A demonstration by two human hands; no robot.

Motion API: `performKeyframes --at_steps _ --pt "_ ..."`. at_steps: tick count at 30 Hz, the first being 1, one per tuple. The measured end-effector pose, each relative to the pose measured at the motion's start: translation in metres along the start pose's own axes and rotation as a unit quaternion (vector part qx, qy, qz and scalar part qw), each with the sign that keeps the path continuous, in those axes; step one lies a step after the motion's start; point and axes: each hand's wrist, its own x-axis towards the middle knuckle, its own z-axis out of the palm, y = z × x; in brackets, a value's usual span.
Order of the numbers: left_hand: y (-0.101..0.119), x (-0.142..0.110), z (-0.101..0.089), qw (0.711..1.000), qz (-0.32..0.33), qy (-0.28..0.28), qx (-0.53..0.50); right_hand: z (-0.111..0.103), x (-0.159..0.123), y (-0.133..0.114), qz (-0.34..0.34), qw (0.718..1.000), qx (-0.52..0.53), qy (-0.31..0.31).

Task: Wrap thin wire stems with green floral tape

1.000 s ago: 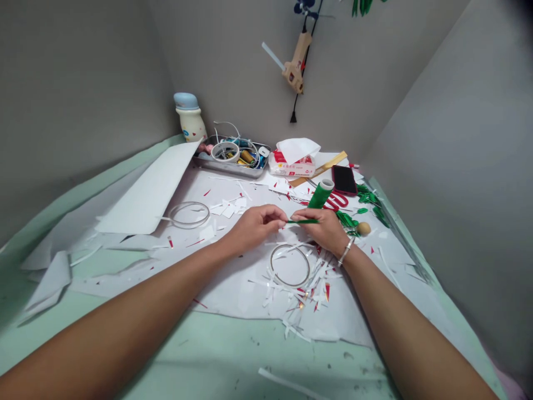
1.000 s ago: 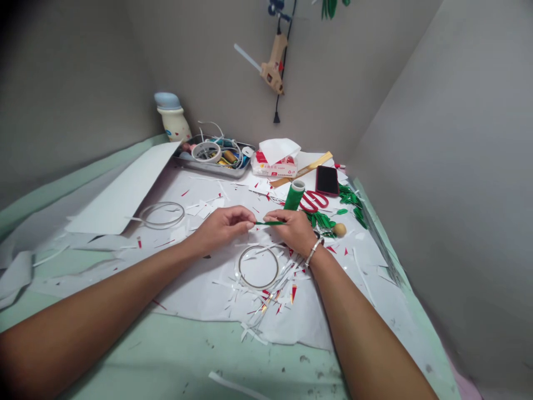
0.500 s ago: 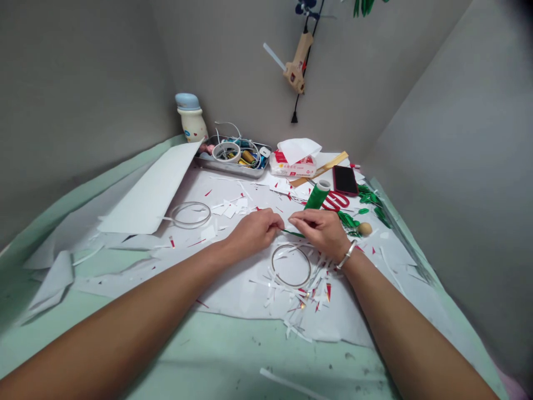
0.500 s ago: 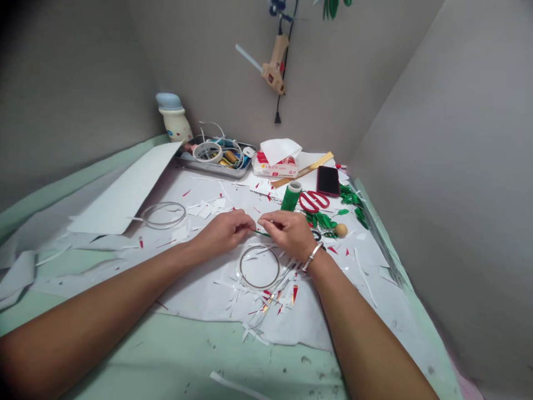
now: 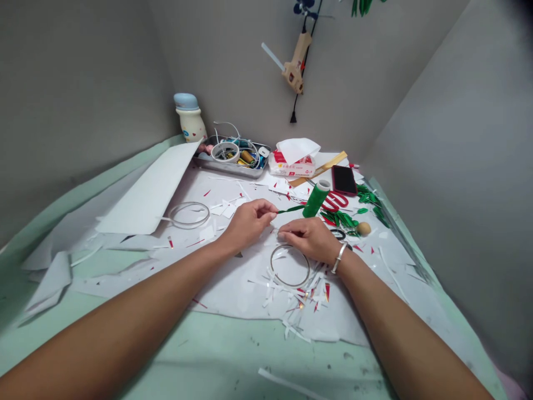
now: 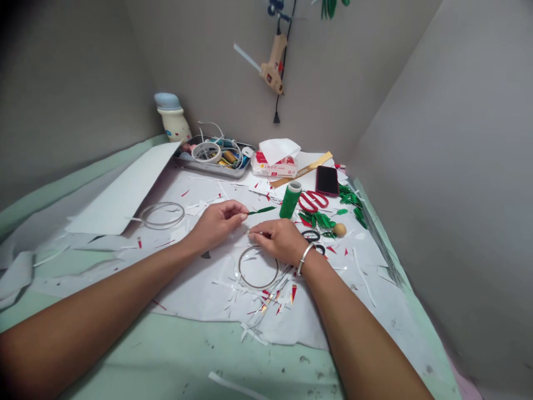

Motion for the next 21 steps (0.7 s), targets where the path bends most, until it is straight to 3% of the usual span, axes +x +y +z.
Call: performKeyframes --at_steps 3,6,10,13,17,21 --pt "-0.004 0.000 0.000 0.994 0.023 0.018 0.107 -0.001 0.000 -0.007 -0.026 0.999 -0.011 0.024" --pt "-0.005 -0.002 0.002 0.983 0.062 -0.011 0.172 -0.005 -0.001 -0.008 -0.021 0.997 -0.007 0.074" --pt "-0.001 -0.007 0.005 0.976 0.113 -0.074 0.171 -0.009 0.000 0.004 0.018 0.992 0.025 0.125" --pt "0.004 -0.010 0.006 0.979 0.115 -0.124 0.115 -0.010 0.000 0.017 0.069 0.984 0.055 0.153" --pt "0.008 -0.010 0.004 0.989 0.068 -0.135 0.011 -0.010 -0.001 0.026 0.107 0.985 0.082 0.106" --pt "0.007 -0.006 0.002 0.994 0.026 -0.096 -0.048 -0.005 -0.001 0.016 0.080 0.994 0.052 0.048"
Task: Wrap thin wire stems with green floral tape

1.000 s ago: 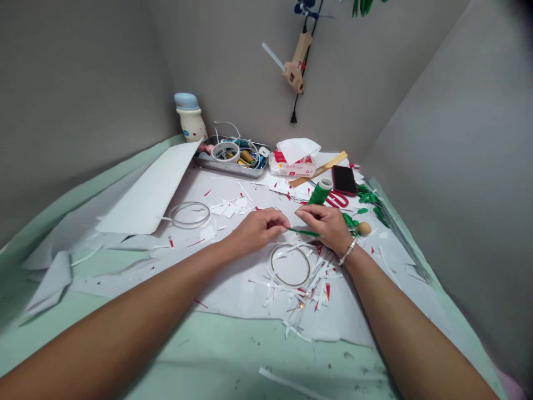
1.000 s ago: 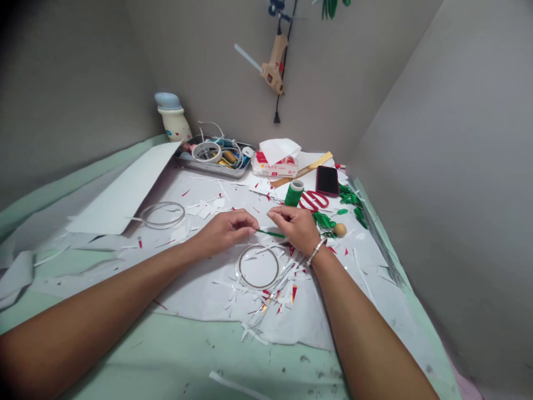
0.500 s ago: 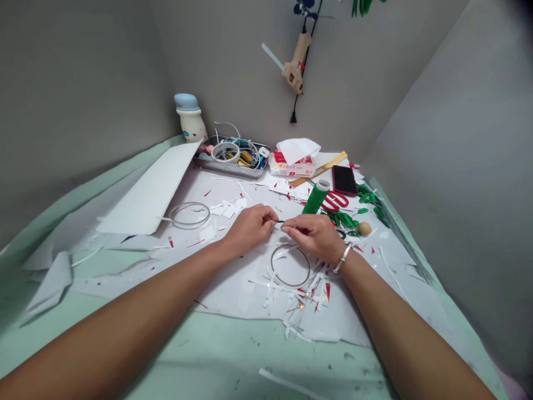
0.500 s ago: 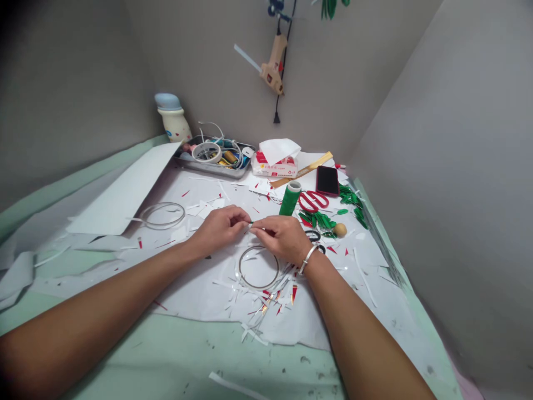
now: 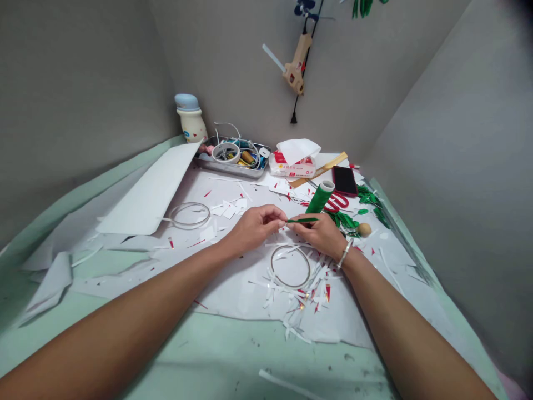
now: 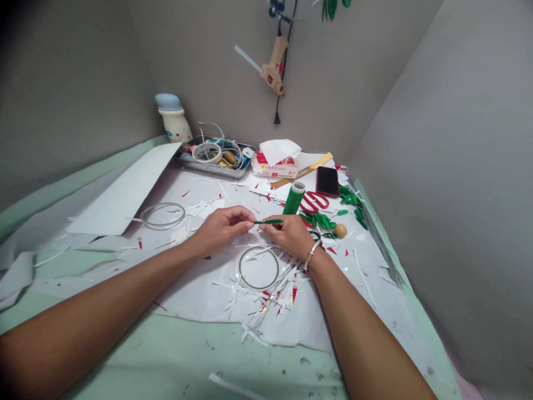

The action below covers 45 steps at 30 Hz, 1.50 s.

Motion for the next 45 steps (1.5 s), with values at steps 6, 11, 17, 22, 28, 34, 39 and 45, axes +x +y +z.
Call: performKeyframes --at_steps 6,11,17,22,28,34,39,45 --pt "-0.009 0.004 -0.002 0.988 -0.009 0.109 0.109 0.007 -0.004 -0.020 -0.098 0.993 -0.043 -0.041" --pt "-0.012 0.002 0.000 0.968 0.040 0.066 0.237 0.002 -0.004 -0.021 -0.102 0.992 -0.058 0.040" --pt "-0.003 -0.002 0.003 0.984 0.071 -0.028 0.162 -0.004 0.000 -0.002 -0.023 0.991 0.001 0.129" --pt "-0.001 -0.001 0.000 1.000 0.005 -0.019 0.008 -0.003 0.002 0.006 0.019 0.998 0.004 0.057" --pt "-0.005 0.005 -0.003 0.997 -0.024 0.071 -0.005 0.006 -0.002 -0.015 -0.070 0.994 -0.062 -0.050" --pt "-0.011 0.004 -0.003 0.975 0.026 0.089 0.200 0.004 -0.004 -0.025 -0.122 0.989 -0.082 0.026" --pt "-0.008 0.000 0.002 0.975 0.066 0.009 0.214 -0.002 -0.001 -0.014 -0.074 0.993 -0.019 0.090" --pt "-0.002 -0.001 0.003 0.998 0.026 -0.044 0.048 -0.005 0.002 0.007 0.015 0.995 0.023 0.099"
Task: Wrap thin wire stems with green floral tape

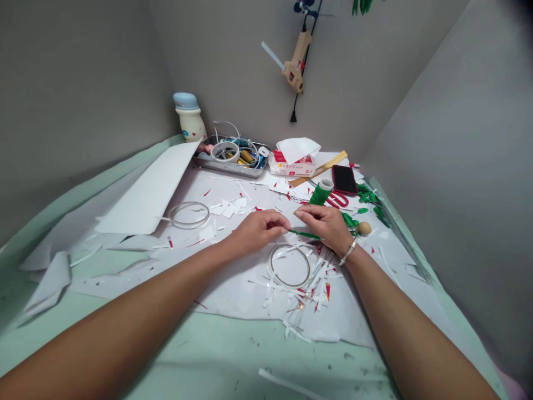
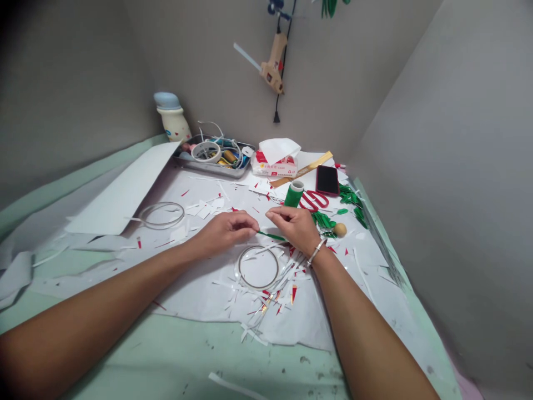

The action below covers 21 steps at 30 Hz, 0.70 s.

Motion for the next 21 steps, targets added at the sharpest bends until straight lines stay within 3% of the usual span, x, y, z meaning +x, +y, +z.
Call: performKeyframes --at_steps 4,7,12,16,19,21 --pt "-0.001 0.002 -0.003 0.995 -0.029 0.046 -0.086 0.005 -0.003 -0.005 -0.027 0.995 -0.037 -0.086" --pt "-0.004 0.005 -0.005 0.990 -0.053 0.100 -0.078 0.011 -0.006 -0.015 -0.075 0.984 -0.076 -0.142" --pt "-0.011 0.007 -0.006 0.982 -0.057 0.160 0.087 0.012 -0.010 -0.028 -0.150 0.980 -0.091 -0.097" --pt "-0.012 0.004 -0.003 0.979 0.006 0.092 0.181 0.007 -0.008 -0.027 -0.146 0.986 -0.076 -0.028" --pt "-0.007 0.001 0.001 0.986 0.039 0.022 0.159 0.003 -0.004 -0.016 -0.094 0.995 -0.044 0.010" --pt "-0.004 0.000 0.001 0.993 0.038 0.007 0.112 0.001 -0.002 -0.008 -0.050 0.998 -0.034 0.035"
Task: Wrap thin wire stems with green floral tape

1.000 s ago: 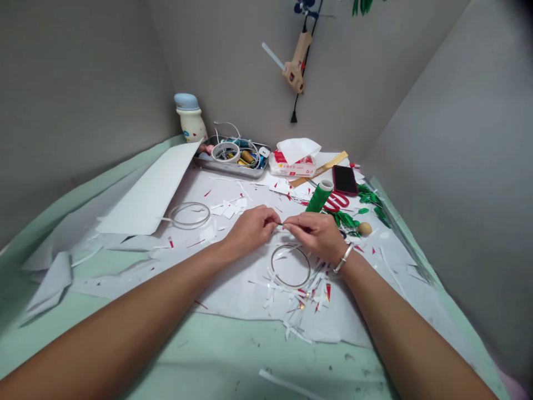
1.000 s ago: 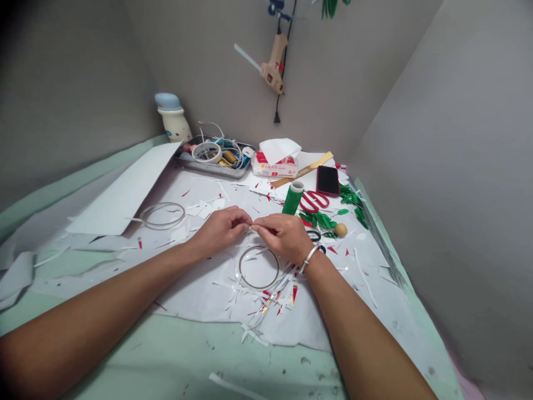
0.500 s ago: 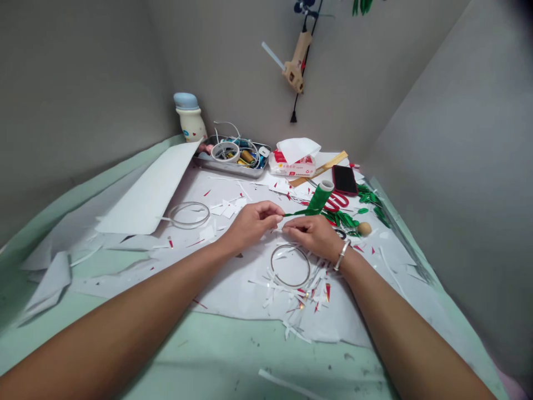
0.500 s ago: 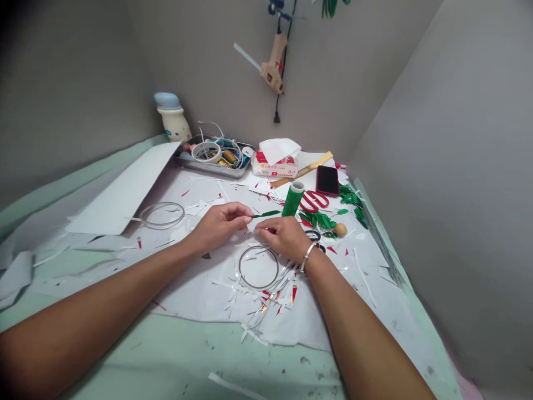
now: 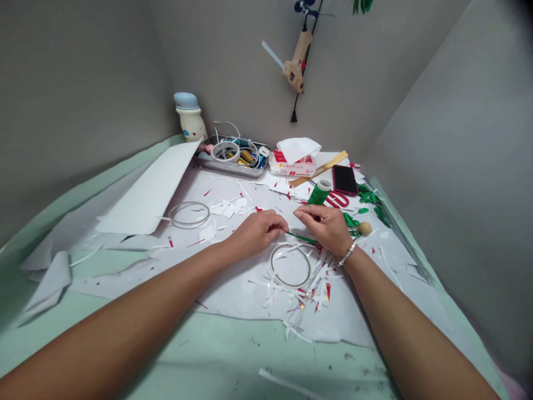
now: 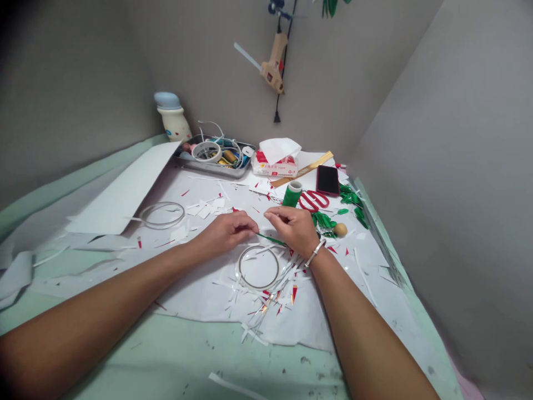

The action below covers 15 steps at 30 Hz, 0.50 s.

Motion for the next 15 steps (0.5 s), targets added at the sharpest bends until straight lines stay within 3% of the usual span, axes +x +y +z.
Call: performKeyframes --at_steps 4,8,11,15 --pt "0.002 0.001 -0.002 0.990 -0.050 0.016 -0.134 0.000 0.001 0.009 0.037 0.999 0.002 -0.033" --pt "-0.001 0.004 -0.005 0.971 -0.085 0.076 -0.208 0.005 -0.002 -0.002 -0.010 0.994 -0.030 -0.105" --pt "-0.003 0.006 -0.006 0.974 -0.110 0.120 -0.159 0.008 -0.004 -0.014 -0.061 0.985 -0.046 -0.155" --pt "-0.008 0.006 -0.006 0.985 -0.089 0.148 -0.010 0.008 -0.006 -0.024 -0.118 0.983 -0.062 -0.128"
